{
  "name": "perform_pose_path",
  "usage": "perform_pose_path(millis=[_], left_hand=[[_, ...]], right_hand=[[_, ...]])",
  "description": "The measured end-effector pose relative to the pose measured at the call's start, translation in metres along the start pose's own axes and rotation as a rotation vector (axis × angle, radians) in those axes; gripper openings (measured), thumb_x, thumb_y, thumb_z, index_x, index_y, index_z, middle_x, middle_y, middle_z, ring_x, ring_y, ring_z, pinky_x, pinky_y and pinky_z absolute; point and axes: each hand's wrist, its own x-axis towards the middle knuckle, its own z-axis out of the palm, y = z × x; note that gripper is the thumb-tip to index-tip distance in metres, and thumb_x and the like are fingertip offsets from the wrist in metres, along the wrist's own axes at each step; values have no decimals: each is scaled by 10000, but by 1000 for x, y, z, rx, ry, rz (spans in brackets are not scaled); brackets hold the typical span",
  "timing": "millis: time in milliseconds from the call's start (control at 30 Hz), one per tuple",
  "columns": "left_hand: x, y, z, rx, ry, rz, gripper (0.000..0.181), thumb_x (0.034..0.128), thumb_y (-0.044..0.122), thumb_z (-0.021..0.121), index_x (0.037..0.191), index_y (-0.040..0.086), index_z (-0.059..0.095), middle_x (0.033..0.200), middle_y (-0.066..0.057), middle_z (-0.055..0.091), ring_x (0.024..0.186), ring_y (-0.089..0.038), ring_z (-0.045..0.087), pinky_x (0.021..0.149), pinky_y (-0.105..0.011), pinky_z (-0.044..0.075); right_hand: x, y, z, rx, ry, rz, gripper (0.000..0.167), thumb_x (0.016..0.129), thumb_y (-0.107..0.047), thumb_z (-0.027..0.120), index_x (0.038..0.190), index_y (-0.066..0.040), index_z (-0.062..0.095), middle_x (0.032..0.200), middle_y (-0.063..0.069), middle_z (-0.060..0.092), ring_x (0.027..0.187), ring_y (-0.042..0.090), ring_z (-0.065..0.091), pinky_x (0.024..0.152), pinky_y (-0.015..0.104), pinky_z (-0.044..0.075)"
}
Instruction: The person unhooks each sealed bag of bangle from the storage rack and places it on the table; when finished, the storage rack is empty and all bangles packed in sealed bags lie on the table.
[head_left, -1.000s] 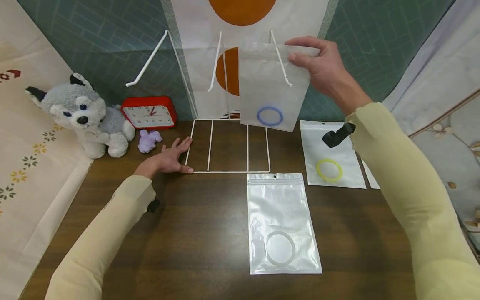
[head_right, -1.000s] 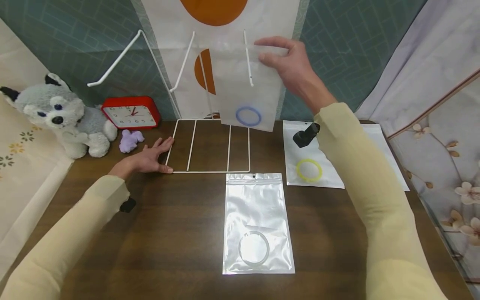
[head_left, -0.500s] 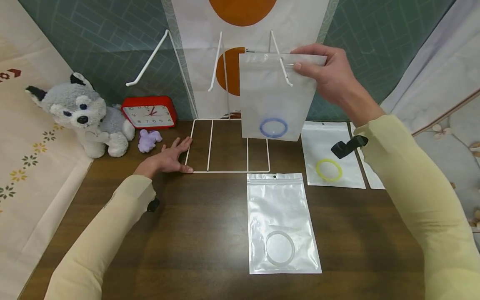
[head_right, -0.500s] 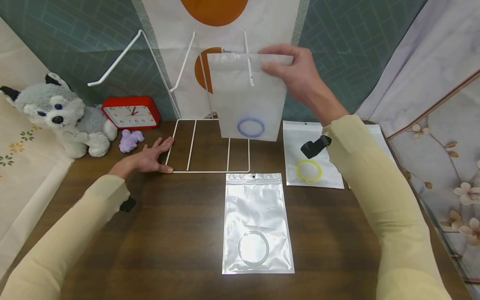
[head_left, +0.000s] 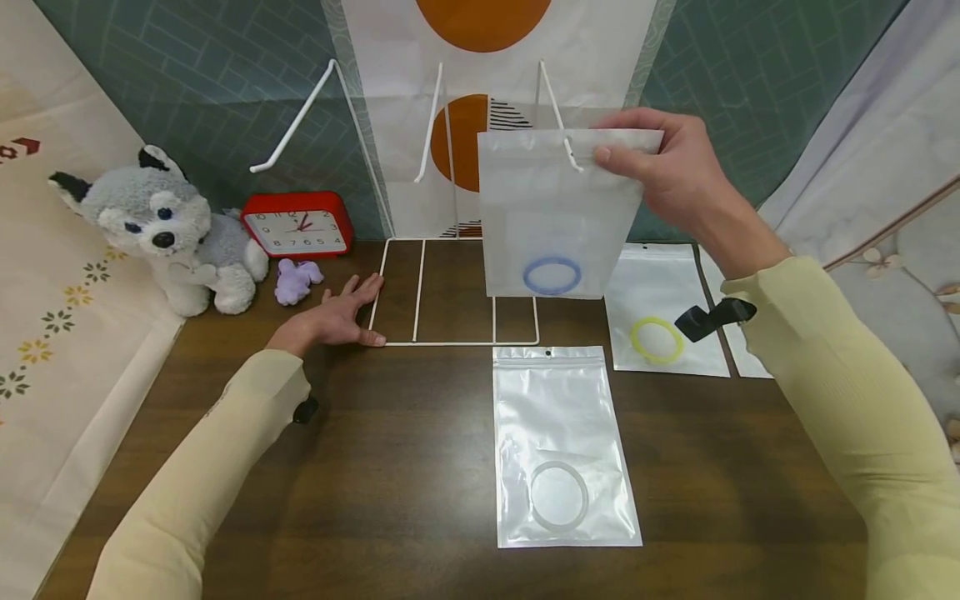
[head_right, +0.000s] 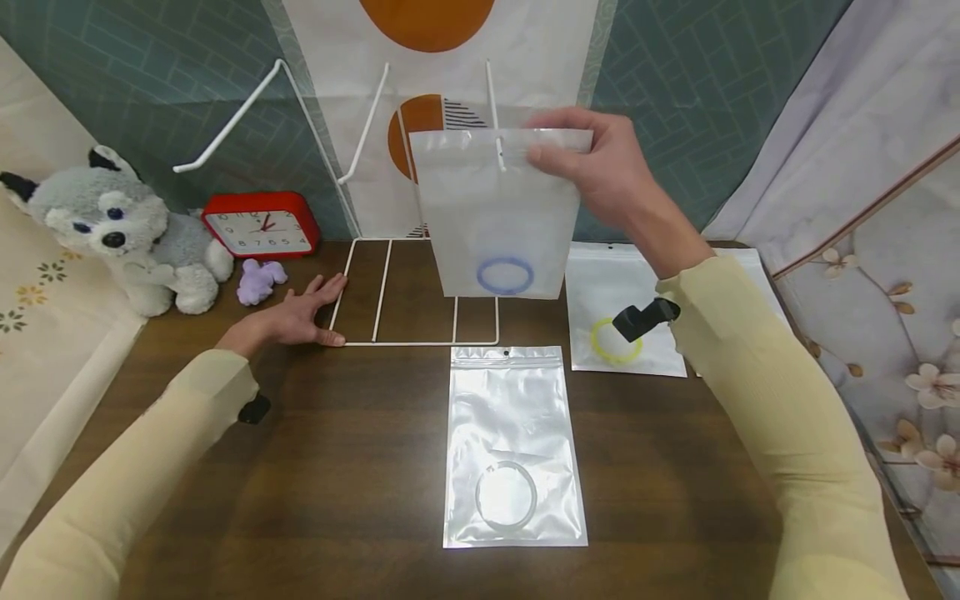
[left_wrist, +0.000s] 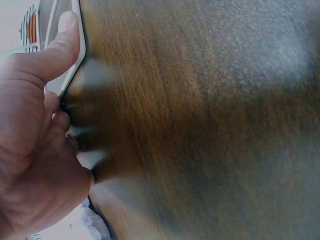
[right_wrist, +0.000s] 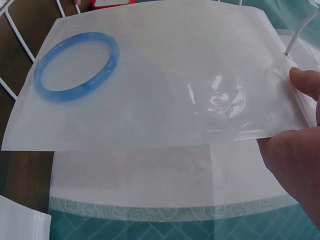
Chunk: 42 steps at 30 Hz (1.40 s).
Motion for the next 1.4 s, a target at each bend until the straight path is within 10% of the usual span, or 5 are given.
perform_pose_path(millis=[1400], left_hand=[[-3,-1,-1,19,1,22,1095,875,412,747,1600,46,14,1652,-199,-36,1475,-450,-125,1082,-710,-96]], right_hand=[[-66,-7,29,158,-106,-93,195,866,132,681,1032,49,737,1013,175,671,841,260,676,747,323,575]])
